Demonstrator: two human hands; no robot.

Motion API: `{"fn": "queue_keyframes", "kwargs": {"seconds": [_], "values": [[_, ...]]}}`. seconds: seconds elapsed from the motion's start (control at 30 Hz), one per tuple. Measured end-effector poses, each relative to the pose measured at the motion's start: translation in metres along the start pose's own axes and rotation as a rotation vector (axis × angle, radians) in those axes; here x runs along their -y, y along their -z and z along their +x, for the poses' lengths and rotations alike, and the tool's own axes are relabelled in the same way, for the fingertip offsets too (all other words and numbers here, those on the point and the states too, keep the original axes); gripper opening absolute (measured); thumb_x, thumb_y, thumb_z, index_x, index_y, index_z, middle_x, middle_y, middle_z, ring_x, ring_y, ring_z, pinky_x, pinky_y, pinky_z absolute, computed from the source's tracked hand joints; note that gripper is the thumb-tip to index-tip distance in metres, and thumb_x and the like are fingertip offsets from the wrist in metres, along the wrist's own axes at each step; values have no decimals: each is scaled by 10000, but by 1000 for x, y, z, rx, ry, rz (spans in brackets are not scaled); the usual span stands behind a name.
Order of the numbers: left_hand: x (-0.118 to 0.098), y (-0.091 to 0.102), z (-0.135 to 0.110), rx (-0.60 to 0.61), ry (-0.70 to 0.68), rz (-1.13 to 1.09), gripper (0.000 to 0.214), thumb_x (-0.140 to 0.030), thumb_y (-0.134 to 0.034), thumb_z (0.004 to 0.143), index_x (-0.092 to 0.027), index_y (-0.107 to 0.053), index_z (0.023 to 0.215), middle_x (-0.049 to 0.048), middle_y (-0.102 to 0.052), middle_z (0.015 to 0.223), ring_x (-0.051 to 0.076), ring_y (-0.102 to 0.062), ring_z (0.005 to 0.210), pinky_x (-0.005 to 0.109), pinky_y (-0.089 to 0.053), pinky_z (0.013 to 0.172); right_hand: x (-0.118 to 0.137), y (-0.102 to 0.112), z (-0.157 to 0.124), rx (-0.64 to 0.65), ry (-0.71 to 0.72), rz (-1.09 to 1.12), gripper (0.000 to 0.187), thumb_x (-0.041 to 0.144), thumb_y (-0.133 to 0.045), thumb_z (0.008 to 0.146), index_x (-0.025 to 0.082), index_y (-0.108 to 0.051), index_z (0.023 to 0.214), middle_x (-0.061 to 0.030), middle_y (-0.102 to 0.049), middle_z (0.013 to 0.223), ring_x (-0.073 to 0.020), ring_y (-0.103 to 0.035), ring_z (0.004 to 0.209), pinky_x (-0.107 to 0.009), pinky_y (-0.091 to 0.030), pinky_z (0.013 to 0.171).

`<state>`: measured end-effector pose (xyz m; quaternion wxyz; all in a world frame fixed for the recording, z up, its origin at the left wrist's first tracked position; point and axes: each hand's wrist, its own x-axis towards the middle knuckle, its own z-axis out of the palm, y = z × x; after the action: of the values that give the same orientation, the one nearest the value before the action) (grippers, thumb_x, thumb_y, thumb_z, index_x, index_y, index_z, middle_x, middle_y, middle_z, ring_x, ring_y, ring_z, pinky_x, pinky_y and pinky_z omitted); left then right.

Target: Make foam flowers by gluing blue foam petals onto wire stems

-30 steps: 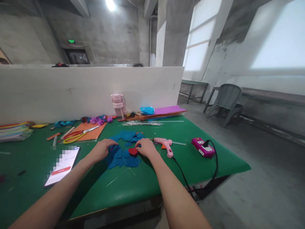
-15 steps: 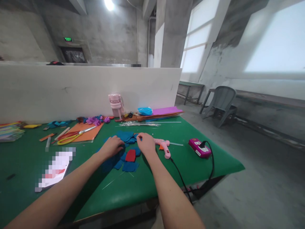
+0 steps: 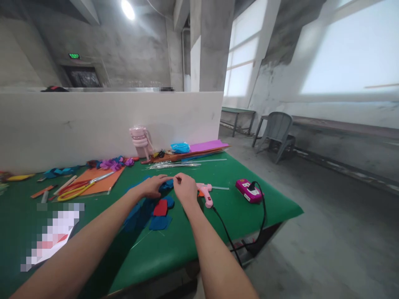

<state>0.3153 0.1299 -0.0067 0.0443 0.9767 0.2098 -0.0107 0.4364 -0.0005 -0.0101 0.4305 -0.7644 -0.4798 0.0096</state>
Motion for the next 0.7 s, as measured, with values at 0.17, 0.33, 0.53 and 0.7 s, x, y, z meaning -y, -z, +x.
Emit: {"fn": "queue_keyframes", "kwargs": {"seconds": [0.17, 0.33, 0.53, 0.7], "values": [[14, -3, -8, -113, 120, 17, 491, -86, -406, 700, -285, -596, 1107, 35, -641, 1100, 223, -570, 1007, 321, -423, 854, -5, 5, 0, 12, 9, -10, 213, 244, -431, 788, 201, -638, 764, -20, -660, 758, -145, -568, 702, -235, -393, 664], [24, 14, -56, -211, 161, -52, 527, -89, -366, 702, -283, -576, 1145, -10, -609, 1163, 181, -545, 1060, 279, -393, 918, -6, 8, -2, 40, 15, 4, 200, 242, -443, 785, 213, -639, 759, -7, -662, 760, -140, -569, 705, -231, -391, 665], [10, 37, -129, -11, -26, -214, 645, -154, -487, 682, -326, -404, 1298, -15, -350, 1407, 221, -378, 1240, 302, -356, 974, -7, 5, -2, 110, 29, -96, 233, 247, -408, 820, 207, -637, 834, -20, -669, 827, -147, -582, 762, -233, -393, 687], [26, 31, -158, -266, 327, -171, 443, -247, -367, 772, -226, -533, 1182, 51, -582, 1190, 222, -526, 1072, 334, -401, 917, -11, -10, -6, 246, 75, -175, 220, 224, -438, 815, 197, -635, 908, -51, -667, 914, -161, -590, 825, -245, -399, 723]]}}
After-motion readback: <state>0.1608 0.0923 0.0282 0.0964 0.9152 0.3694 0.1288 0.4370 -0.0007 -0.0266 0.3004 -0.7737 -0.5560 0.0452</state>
